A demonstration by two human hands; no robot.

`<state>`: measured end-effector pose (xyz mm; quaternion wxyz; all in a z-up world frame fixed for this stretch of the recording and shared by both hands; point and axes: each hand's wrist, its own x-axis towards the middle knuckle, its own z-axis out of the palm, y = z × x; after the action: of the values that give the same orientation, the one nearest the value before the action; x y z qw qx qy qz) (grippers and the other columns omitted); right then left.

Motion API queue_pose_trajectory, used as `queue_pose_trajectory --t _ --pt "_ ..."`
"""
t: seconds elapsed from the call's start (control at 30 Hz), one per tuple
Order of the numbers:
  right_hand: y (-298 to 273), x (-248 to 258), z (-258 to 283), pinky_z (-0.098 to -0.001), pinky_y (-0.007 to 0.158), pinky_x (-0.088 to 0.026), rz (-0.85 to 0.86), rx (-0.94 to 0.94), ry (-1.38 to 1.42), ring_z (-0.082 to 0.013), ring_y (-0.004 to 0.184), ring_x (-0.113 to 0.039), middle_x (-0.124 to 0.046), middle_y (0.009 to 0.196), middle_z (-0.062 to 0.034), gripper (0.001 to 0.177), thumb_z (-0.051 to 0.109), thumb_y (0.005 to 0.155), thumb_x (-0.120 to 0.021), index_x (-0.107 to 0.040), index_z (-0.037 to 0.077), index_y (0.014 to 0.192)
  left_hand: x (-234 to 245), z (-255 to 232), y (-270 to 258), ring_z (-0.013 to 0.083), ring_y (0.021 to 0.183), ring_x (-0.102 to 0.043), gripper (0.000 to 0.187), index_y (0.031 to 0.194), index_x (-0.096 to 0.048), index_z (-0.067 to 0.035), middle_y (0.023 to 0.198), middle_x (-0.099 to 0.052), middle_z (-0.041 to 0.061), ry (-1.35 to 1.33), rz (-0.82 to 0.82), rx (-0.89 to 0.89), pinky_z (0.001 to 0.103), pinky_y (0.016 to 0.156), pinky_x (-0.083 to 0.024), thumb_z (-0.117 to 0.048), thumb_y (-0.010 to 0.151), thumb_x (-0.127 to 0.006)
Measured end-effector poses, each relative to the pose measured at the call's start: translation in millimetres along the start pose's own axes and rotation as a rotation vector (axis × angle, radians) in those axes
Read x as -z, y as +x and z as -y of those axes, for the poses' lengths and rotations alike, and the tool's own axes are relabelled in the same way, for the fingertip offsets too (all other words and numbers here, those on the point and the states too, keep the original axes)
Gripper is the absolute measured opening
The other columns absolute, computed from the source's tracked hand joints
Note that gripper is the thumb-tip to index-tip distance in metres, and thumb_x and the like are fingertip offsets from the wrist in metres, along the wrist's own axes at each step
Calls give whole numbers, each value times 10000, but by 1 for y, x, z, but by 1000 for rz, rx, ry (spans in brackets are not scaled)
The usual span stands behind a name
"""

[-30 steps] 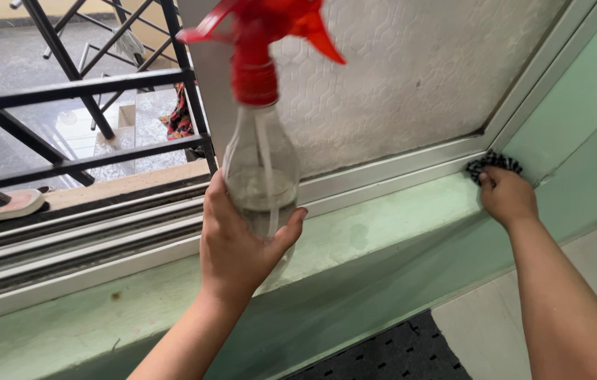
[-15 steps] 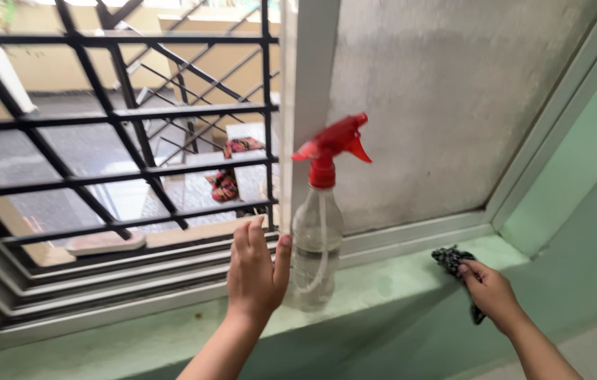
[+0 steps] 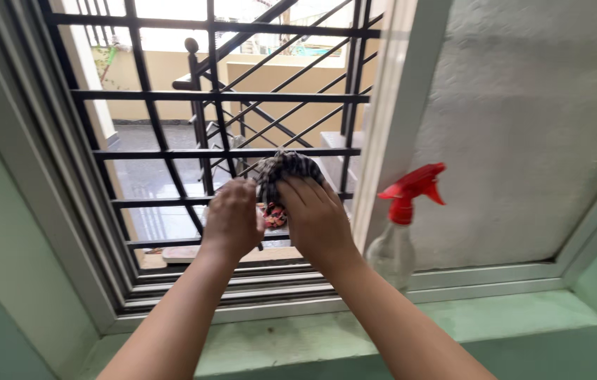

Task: The person cleans a window and its frame using a spray bottle and a cloth. They wipe the window sill, spray liquid onto the glass and frames, and then use the cloth to scrub and dry the surfaces, including sliding the window panels to reach different sections.

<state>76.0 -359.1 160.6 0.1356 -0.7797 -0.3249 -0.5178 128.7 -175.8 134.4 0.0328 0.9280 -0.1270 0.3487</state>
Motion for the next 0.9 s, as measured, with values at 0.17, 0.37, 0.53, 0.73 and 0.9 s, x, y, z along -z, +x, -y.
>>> queue_pose_trajectory --t 0.17,0.37,0.53,0.73,0.9 --pt "13 -96 -43 -484 1080 -403 491 -262 -126 -269 1238 -586 -667 1297 -109 445 284 871 -693 -650 117 1282 -52 26 28 309 1170 -591 626 1327 -537 11 1178 -636 184 42 175 -202 432 1003 -468 -247 787 -723" --pt "22 -132 -68 -473 1002 -429 785 -319 -216 -265 1161 -617 -694 1120 -78 449 476 788 -798 -672 154 1074 -106 7 51 235 948 -708 169 991 -670 -121 971 -717 63 209 71 2 407 857 -556 -240 872 -668" --pt "11 -138 -68 -474 971 -432 542 -307 -146 -291 1061 -651 -720 976 -80 305 378 770 -800 -689 139 924 -116 0 48 254 886 -700 124 910 -679 -137 888 -714 62 95 -86 146 408 859 -540 -202 903 -573" --pt "10 -144 -75 -488 912 -448 429 -288 -59 -325 951 -647 -701 862 -102 109 211 785 -708 -666 120 827 -110 4 50 268 888 -683 129 875 -670 -134 867 -706 68 -21 -56 173 434 848 -534 -153 888 -543" --pt "3 -156 -92 -490 866 -436 418 -303 56 -323 898 -631 -670 833 -88 88 115 825 -567 -652 130 807 -106 16 52 270 899 -663 80 818 -640 -145 821 -681 57 -146 54 156 443 757 -539 -150 797 -563"
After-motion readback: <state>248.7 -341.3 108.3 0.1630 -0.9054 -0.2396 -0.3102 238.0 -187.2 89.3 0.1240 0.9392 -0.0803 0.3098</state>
